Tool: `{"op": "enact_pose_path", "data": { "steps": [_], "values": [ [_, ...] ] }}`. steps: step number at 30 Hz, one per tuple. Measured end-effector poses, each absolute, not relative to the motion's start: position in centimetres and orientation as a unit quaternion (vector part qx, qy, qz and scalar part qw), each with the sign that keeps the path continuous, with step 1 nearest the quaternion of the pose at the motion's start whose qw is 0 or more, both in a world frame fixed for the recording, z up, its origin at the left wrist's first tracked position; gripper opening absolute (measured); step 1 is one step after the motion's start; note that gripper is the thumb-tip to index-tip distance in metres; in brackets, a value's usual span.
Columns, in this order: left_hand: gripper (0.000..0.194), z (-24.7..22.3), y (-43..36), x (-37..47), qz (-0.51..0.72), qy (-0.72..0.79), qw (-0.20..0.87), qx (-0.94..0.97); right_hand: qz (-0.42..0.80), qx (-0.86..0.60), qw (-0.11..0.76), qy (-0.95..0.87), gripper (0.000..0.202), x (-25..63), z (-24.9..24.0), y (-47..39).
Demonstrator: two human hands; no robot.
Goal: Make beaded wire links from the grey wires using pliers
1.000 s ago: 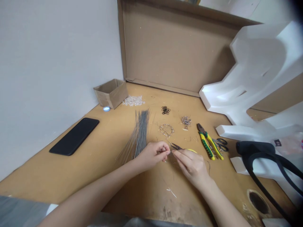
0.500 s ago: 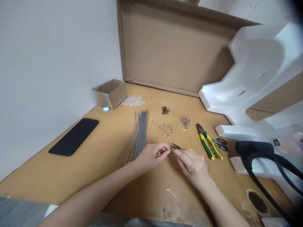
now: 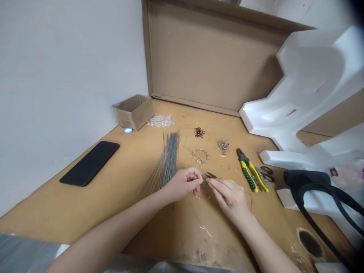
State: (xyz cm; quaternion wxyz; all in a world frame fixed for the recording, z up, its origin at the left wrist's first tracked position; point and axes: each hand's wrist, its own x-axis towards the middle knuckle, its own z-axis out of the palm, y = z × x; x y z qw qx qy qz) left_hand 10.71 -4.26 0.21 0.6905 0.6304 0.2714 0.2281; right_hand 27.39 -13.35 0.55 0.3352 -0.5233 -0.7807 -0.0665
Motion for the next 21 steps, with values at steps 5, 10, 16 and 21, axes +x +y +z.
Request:
{"op": "enact_pose_path", "data": {
  "steps": [5, 10, 16, 21],
  "values": [
    [0.008, 0.64, -4.76, 10.67, 0.223, 0.285, 0.673, 0.645, -0.1, -0.525, 0.291, -0.793, 0.024, 27.24, 0.62, -13.33],
    [0.007, 0.59, -4.79, 10.68, 0.23, 0.288, 0.665, 0.65, -0.093, -0.526, 0.275, -0.8, 0.022, 27.17, 0.88, -13.28],
    [0.008, 0.73, -4.56, 10.59, 0.231, 0.269, 0.66, 0.663, -0.035, -0.522, 0.322, -0.789, 0.021, 27.82, 0.26, -12.84],
    [0.009, 0.64, -4.49, 10.49, 0.214, 0.255, 0.655, 0.678, -0.026, -0.504, 0.311, -0.806, 0.023, 28.07, 0.29, -12.84]
  ]
}}
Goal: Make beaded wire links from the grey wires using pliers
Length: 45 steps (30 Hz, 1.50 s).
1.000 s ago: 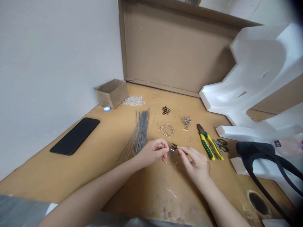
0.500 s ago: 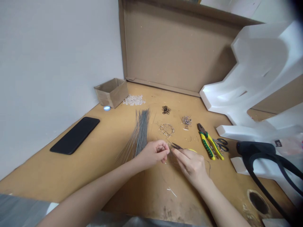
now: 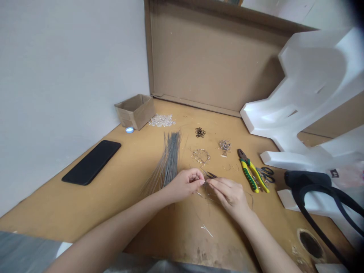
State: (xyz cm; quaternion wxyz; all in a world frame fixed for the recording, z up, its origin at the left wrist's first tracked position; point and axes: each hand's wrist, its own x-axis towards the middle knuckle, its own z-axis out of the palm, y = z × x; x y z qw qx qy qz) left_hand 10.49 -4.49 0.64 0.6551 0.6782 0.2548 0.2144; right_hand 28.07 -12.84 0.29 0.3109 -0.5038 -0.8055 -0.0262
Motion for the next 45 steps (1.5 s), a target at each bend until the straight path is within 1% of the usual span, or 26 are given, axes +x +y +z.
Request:
{"op": "enact_pose_path", "data": {
  "steps": [3, 8, 14, 17, 22, 27, 32, 45],
  "values": [
    [0.011, 0.5, -4.5, 10.5, 0.222, 0.256, 0.64, 0.69, -0.026, -0.497, 0.308, -0.811, 0.024, 28.1, 0.5, -13.0],
    [0.017, 0.7, -4.4, 10.3, 0.197, 0.239, 0.623, 0.718, -0.019, -0.498, 0.322, -0.805, 0.023, 28.1, 0.7, -13.1],
    [0.021, 1.3, -4.2, 10.2, 0.204, 0.222, 0.639, 0.708, 0.031, -0.558, 0.374, -0.74, 0.016, 27.4, 1.0, -13.1],
    [0.02, 1.3, -4.3, 10.3, 0.208, 0.224, 0.647, 0.699, 0.051, -0.57, 0.386, -0.724, 0.014, 27.2, 1.1, -13.1],
    [0.017, 1.0, -4.3, 10.4, 0.221, 0.217, 0.668, 0.676, 0.059, -0.562, 0.39, -0.727, 0.015, 27.1, 1.1, -13.1],
    [0.014, 1.0, -4.5, 10.5, 0.226, 0.228, 0.665, 0.675, 0.067, -0.563, 0.391, -0.725, 0.016, 27.1, 1.0, -13.2],
    [0.015, 1.0, -4.7, 10.6, 0.236, 0.212, 0.659, 0.681, 0.069, -0.556, 0.39, -0.73, 0.017, 27.1, 0.9, -13.3],
    [0.017, 1.1, -4.6, 10.5, 0.226, 0.2, 0.686, 0.662, 0.083, -0.569, 0.39, -0.719, 0.017, 27.0, 1.3, -13.4]
  ]
}}
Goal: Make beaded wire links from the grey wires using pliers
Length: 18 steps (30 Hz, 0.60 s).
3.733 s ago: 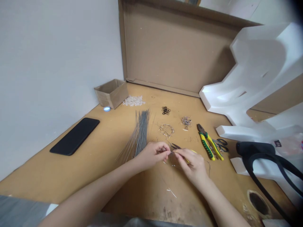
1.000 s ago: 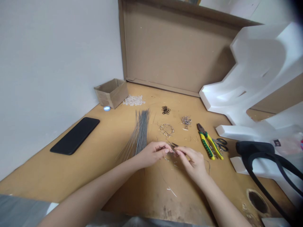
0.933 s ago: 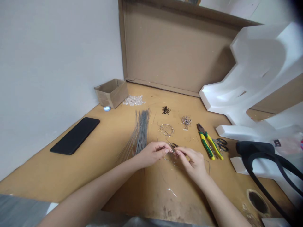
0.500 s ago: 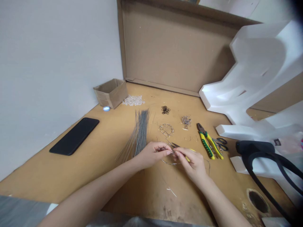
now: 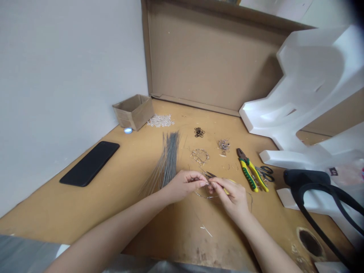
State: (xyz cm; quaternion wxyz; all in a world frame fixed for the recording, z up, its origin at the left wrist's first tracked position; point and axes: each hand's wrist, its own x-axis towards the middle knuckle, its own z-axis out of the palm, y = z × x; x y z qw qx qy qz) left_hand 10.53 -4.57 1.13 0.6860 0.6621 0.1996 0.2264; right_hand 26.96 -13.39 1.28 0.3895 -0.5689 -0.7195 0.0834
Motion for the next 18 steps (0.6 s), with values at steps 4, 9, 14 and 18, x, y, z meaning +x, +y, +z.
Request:
{"op": "enact_pose_path", "data": {
  "steps": [4, 9, 14, 18],
  "values": [
    [0.017, 1.11, -4.58, 10.5, 0.226, 0.206, 0.686, 0.66, 0.077, -0.569, 0.383, -0.723, 0.019, 26.92, 1.21, -13.45],
    [0.014, 0.99, -4.75, 10.66, 0.233, 0.225, 0.691, 0.646, 0.037, -0.555, 0.381, -0.739, 0.019, 26.88, 1.0, -13.46],
    [0.013, 1.13, -4.94, 10.8, 0.238, 0.251, 0.691, 0.635, 0.029, -0.547, 0.392, -0.739, 0.018, 26.65, 0.81, -13.45],
    [0.017, 0.95, -4.63, 10.68, 0.238, 0.242, 0.706, 0.622, 0.198, -0.568, 0.465, -0.649, 0.019, 26.51, 1.11, -13.31]
  ]
}}
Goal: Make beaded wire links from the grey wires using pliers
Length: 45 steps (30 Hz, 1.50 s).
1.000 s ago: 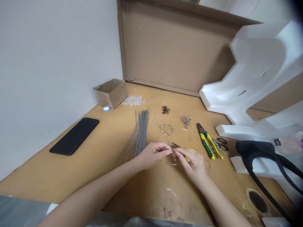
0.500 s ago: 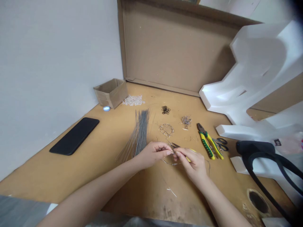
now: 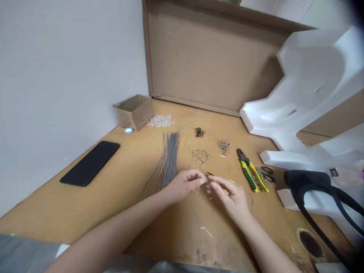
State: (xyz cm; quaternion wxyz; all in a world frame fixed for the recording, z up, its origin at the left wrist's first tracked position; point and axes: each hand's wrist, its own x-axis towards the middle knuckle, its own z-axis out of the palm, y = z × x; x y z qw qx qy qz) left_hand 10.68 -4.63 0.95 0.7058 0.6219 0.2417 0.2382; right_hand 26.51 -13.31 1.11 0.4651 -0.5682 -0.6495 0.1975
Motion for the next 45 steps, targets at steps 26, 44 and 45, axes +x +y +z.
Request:
{"op": "enact_pose_path", "data": {
  "steps": [26, 44, 45],
  "values": [
    [0.017, 0.6, -4.2, 10.6, 0.255, 0.26, 0.709, 0.604, 0.361, -0.649, 0.446, -0.5, 0.026, 26.7, 2.0, -13.0],
    [0.019, -0.1, -4.1, 10.8, 0.226, 0.221, 0.838, 0.445, 0.584, -0.529, 0.476, -0.39, 0.02, 27.3, 1.1, -12.7],
    [0.02, 0.0, -4.1, 10.8, 0.226, 0.221, 0.843, 0.436, 0.588, -0.527, 0.479, -0.383, 0.02, 27.2, 1.1, -12.7]
  ]
}}
